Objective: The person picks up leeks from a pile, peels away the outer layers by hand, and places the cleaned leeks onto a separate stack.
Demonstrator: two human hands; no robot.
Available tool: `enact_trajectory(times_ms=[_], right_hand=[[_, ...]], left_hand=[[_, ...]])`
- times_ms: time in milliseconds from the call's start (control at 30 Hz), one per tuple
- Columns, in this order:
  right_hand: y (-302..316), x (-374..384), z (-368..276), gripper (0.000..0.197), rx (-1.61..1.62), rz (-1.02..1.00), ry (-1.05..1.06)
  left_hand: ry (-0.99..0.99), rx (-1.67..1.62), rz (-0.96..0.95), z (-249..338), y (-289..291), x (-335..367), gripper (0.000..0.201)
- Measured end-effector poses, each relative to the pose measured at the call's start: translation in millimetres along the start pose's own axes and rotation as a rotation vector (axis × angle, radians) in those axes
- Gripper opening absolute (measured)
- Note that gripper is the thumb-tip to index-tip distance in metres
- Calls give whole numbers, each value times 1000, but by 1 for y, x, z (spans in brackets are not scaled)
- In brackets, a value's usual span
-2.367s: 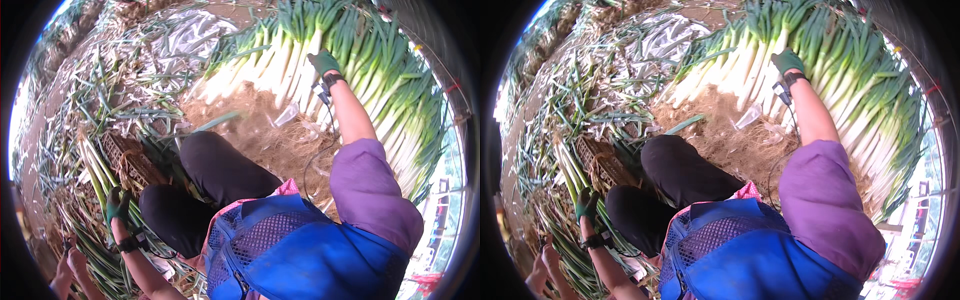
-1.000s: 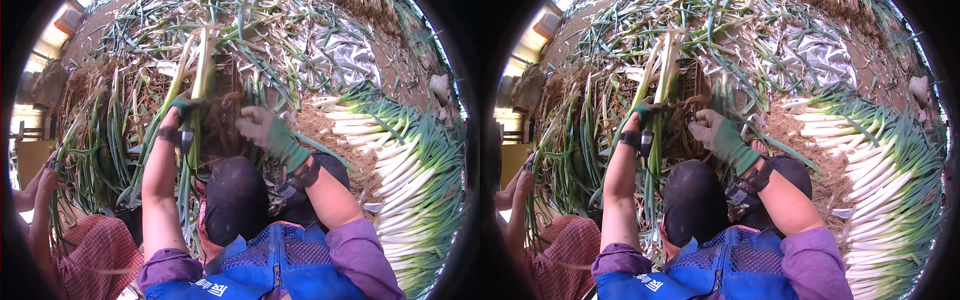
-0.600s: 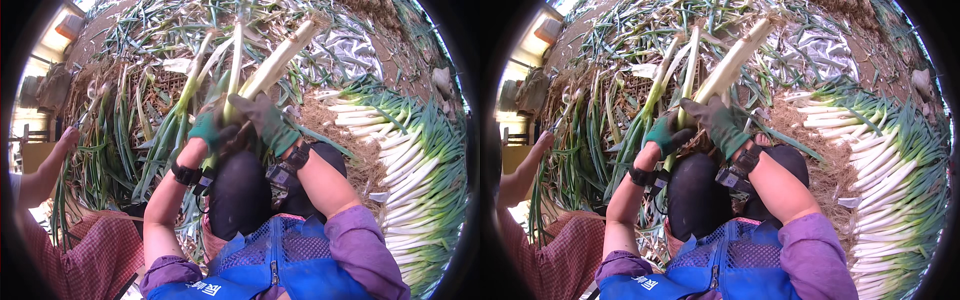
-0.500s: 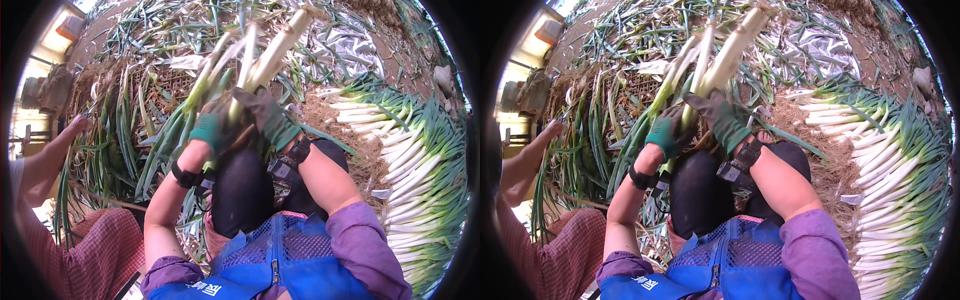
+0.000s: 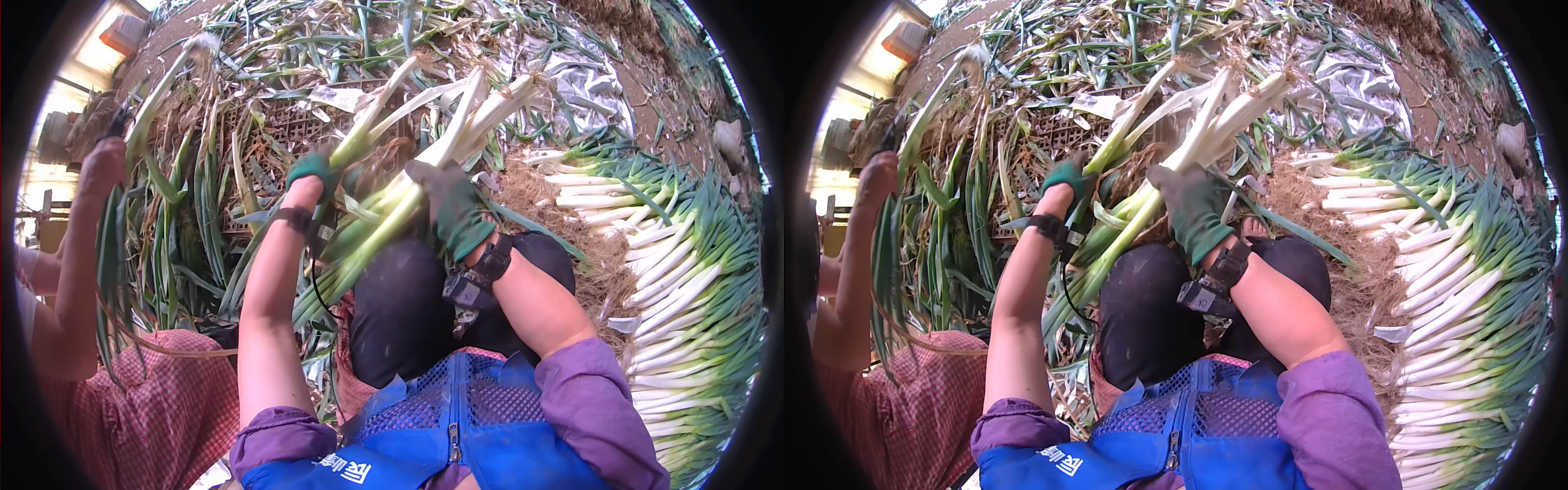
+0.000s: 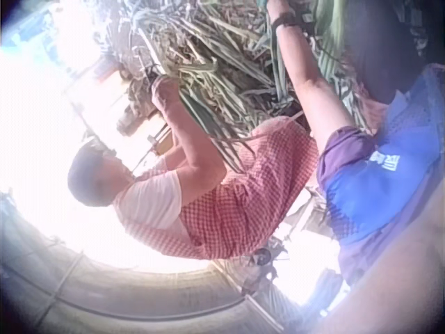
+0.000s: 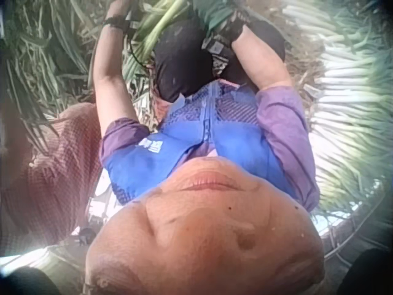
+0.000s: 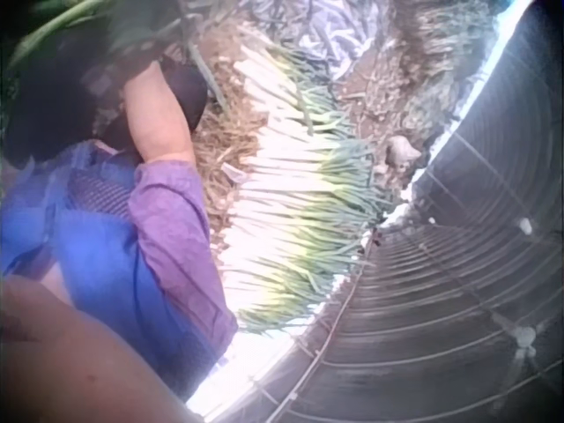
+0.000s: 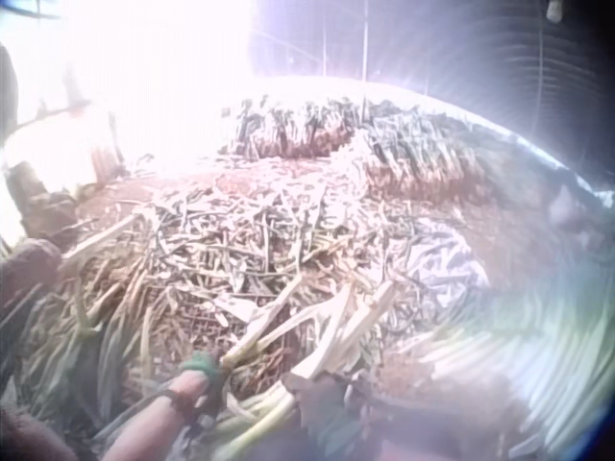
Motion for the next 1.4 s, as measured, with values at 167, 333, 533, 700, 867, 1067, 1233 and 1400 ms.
enact_trajectory(times_ms=[167,333,533,700,867,1067,1233,1400], right_hand=[[16,7,-6,42,-29,57,18],[9,3,-12,39,-54,50,0],[18,9,-3,37,165,30,-74],[22,9,5,35,199,28,-85],[36,19,10,35,132,-44,136],[22,16,-11,40,-34,7,101],[47,21,-8,32,-623,-45,680],[25,6,-32,11,627,-342,245]], left_hand=[[53,-45,-72,-16,-31,27,45],[59,-1110,-128,-56,-34,37,22],[45,-297,649,-32,6,28,35],[-121,70,348,4,-19,24,46],[156,72,110,22,-43,36,48],[148,-734,-112,-54,-33,31,46],[-118,-1013,-346,43,22,-39,36],[-160,-680,-389,90,34,-73,39]])
Point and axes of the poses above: each hand's wrist, its own x-axis towards the middle knuckle, its own y-axis out of the back of the hand, z = x × y, the point moved 1 cm from there along x, towards the middle knuckle, and after that the axes turned 5 degrees about y, right-handed, at the moved point
